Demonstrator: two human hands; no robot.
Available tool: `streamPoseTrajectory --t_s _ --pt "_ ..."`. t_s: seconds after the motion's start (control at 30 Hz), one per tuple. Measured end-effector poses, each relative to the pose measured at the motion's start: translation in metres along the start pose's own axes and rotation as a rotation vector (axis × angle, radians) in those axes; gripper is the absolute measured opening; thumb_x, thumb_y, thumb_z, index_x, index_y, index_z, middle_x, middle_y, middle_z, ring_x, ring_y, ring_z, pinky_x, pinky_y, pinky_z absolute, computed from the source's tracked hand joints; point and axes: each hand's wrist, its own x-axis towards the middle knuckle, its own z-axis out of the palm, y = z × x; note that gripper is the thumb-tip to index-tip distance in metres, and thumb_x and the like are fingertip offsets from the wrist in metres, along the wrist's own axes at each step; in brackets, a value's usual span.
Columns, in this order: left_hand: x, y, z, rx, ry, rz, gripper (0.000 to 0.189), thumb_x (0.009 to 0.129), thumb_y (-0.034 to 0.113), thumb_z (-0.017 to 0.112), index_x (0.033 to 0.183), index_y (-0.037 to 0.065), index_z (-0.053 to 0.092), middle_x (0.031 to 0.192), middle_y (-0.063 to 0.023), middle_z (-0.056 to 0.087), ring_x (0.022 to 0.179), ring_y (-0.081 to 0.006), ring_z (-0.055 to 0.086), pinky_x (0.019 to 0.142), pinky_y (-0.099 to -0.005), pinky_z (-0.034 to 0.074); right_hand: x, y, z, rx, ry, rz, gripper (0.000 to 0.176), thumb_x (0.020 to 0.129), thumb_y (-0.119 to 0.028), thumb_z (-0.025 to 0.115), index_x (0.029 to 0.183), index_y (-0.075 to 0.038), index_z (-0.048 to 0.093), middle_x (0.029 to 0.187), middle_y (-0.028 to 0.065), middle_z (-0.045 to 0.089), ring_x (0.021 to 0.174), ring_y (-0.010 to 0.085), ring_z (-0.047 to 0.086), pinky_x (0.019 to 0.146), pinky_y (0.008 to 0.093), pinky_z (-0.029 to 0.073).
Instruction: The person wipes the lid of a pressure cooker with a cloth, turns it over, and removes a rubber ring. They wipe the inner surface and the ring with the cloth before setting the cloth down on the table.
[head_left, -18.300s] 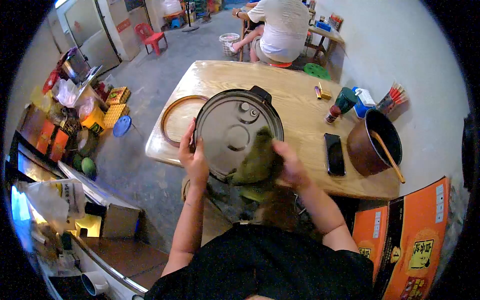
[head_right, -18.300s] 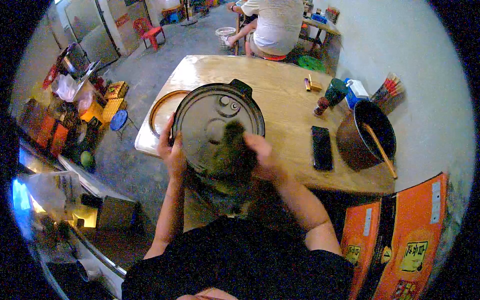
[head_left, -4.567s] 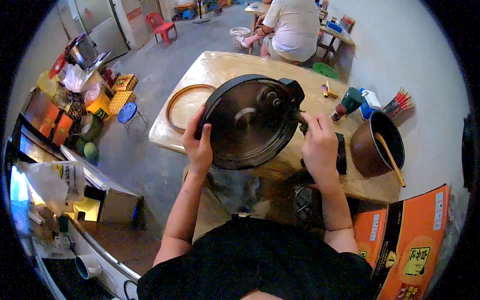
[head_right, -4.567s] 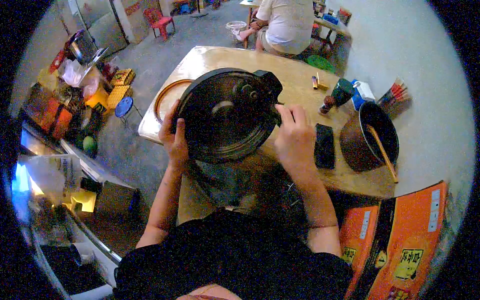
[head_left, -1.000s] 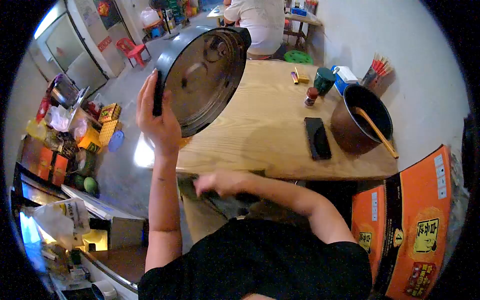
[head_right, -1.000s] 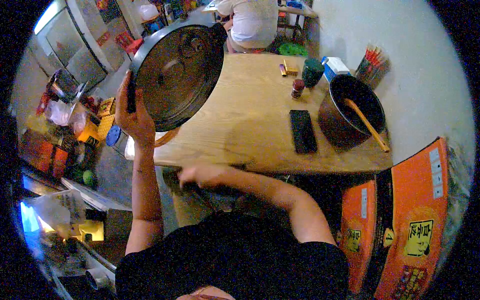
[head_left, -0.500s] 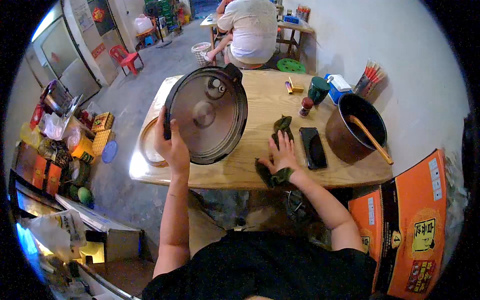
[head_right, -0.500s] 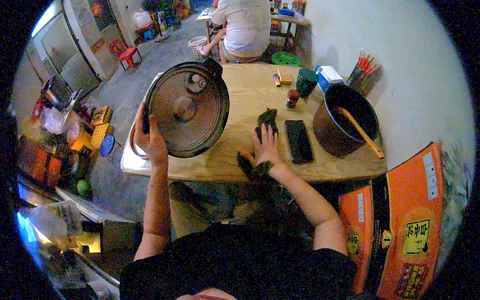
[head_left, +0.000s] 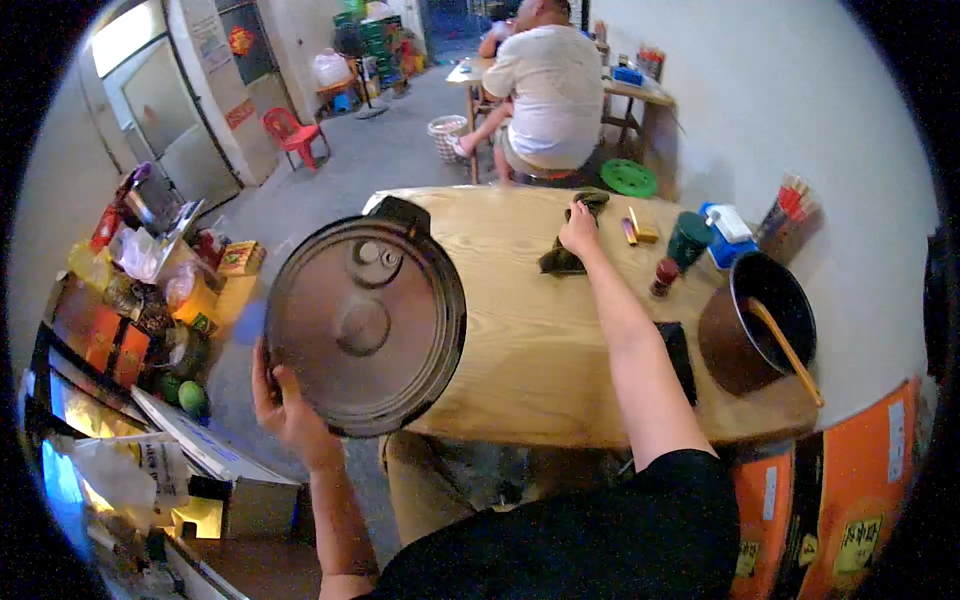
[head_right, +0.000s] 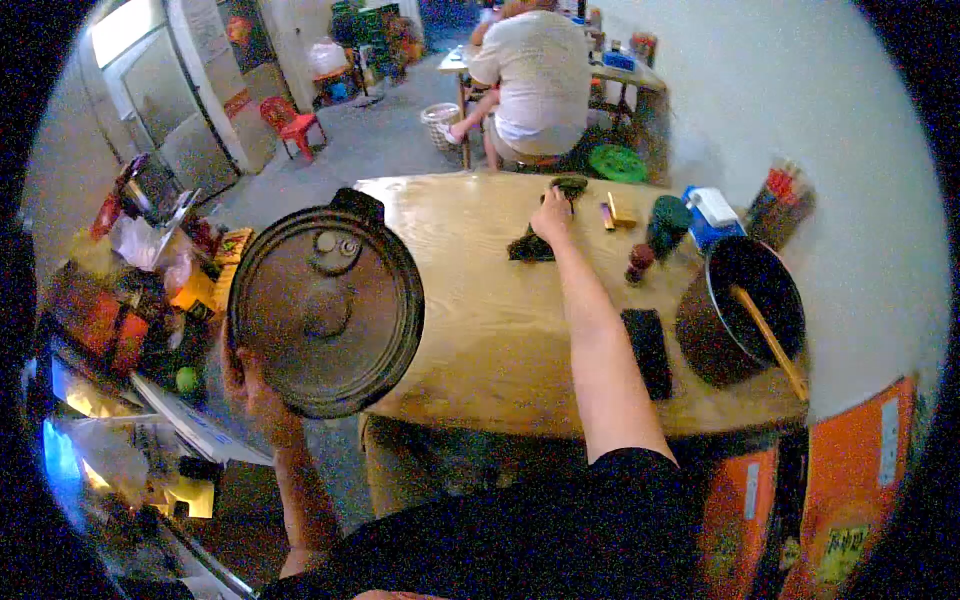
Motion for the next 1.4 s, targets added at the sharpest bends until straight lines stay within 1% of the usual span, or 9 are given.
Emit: streamPoseTrajectory --t_s 0.1,0.13,0.37,0.57,0.6,0.83,0.93,1.13,1.4 --pt "0.01 0.007 -0.022 -0.131 0.0 -0.018 0.04 0.1 0.01 0.051 0.137 -0.005 0.049 0.136 -0.0152 0.054 0.121 -0.0252 0.054 0.105 -0.0378 0.041 0.004 -0.031 -0.003 0.327 -0.259 -0.291 0.048 0.074 0.0 0.045 0.117 -0.005 0.066 0.135 0.0144 0.057 0.127 0.0316 0.052 0.11 0.0368 0.038" --pt "0.015 0.006 -0.024 -0.121 0.05 -0.046 0.039 0.1 0.007 0.049 0.137 -0.004 0.049 0.136 -0.0145 0.054 0.12 -0.025 0.054 0.104 -0.0375 0.042 -0.005 -0.043 0.011 0.376 -0.167 -0.45 0.039 0.073 -0.001 0.047 0.098 -0.011 0.075 0.121 0.0076 0.067 0.114 0.0263 0.062 0.099 0.0331 0.048" --pt "0.02 -0.003 0.0 -0.117 0.027 0.009 0.044 0.095 0.002 0.048 0.138 -0.004 0.048 0.136 -0.0154 0.054 0.121 -0.0245 0.054 0.103 -0.0367 0.044 -0.181 -0.121 -0.009 0.921 -0.826 -0.854 0.048 0.064 0.017 0.045 0.092 -0.008 0.075 0.109 0.0094 0.07 0.112 0.0267 0.062 0.103 0.0395 0.046" --pt "0.0 -0.03 0.031 -0.101 -0.038 0.07 0.041 0.099 0.014 0.056 0.135 -0.004 0.051 0.131 -0.0141 0.058 0.116 -0.0201 0.056 0.102 -0.0322 0.042 -0.336 -0.126 -0.062 1.132 -1.194 -1.257 0.025 0.071 0.002 0.056 0.092 -0.006 0.069 0.104 0.014 0.067 0.105 0.0344 0.059 0.092 0.0456 0.046" --pt "-0.008 -0.032 0.04 -0.118 -0.048 -0.058 0.04 0.099 0.013 0.057 0.134 -0.004 0.052 0.129 -0.0136 0.059 0.115 -0.0193 0.057 0.1 -0.0317 0.044 -0.349 -0.126 -0.082 0.997 -1.343 -1.221 0.027 0.069 0.004 0.057 0.092 -0.004 0.068 0.104 0.0143 0.067 0.106 0.0347 0.059 0.093 0.0455 0.046" --pt "-0.061 -0.082 0.079 -0.484 -0.162 -0.523 0.036 0.099 0.01 0.056 0.131 -0.006 0.054 0.125 -0.0123 0.062 0.108 -0.0173 0.06 0.093 -0.0284 0.048 -0.367 -0.076 -0.174 0.972 -1.016 -0.727 0.035 0.064 0.017 0.051 0.088 -0.001 0.069 0.101 0.013 0.07 0.1 0.0303 0.064 0.089 0.0393 0.051" --pt "-0.07 -0.097 0.097 -0.441 -0.151 -0.557 0.036 0.099 0.013 0.058 0.129 -0.006 0.055 0.119 -0.0104 0.064 0.102 -0.016 0.061 0.09 -0.0281 0.049 -0.364 -0.066 -0.208 1.066 -0.78 -0.284 0.032 0.068 0.019 0.047 0.084 0.002 0.069 0.098 0.0137 0.071 0.1 0.0258 0.065 0.094 0.0359 0.049" --pt "-0.071 -0.119 0.118 -0.369 -0.087 -0.76 0.032 0.097 0.024 0.061 0.116 -0.002 0.061 0.107 -0.0073 0.065 0.096 -0.0151 0.059 0.086 -0.0292 0.047 -0.353 -0.042 -0.224 1.128 -0.278 -0.053 0.034 0.069 0.014 0.046 0.089 -0.001 0.069 0.105 0.0129 0.07 0.103 0.023 0.064 0.097 0.0344 0.047" --pt "-0.071 -0.118 0.104 -0.3 -0.353 -0.764 0.053 0.096 0.026 0.063 0.136 0.002 0.039 0.122 -0.0118 0.056 0.103 -0.018 0.054 0.091 -0.0317 0.044 -0.326 -0.029 -0.207 1.294 0.244 0.24 0.038 0.072 0.013 0.047 0.103 0.001 0.065 0.111 0.0092 0.066 0.099 0.0172 0.062 0.091 0.0278 0.047"
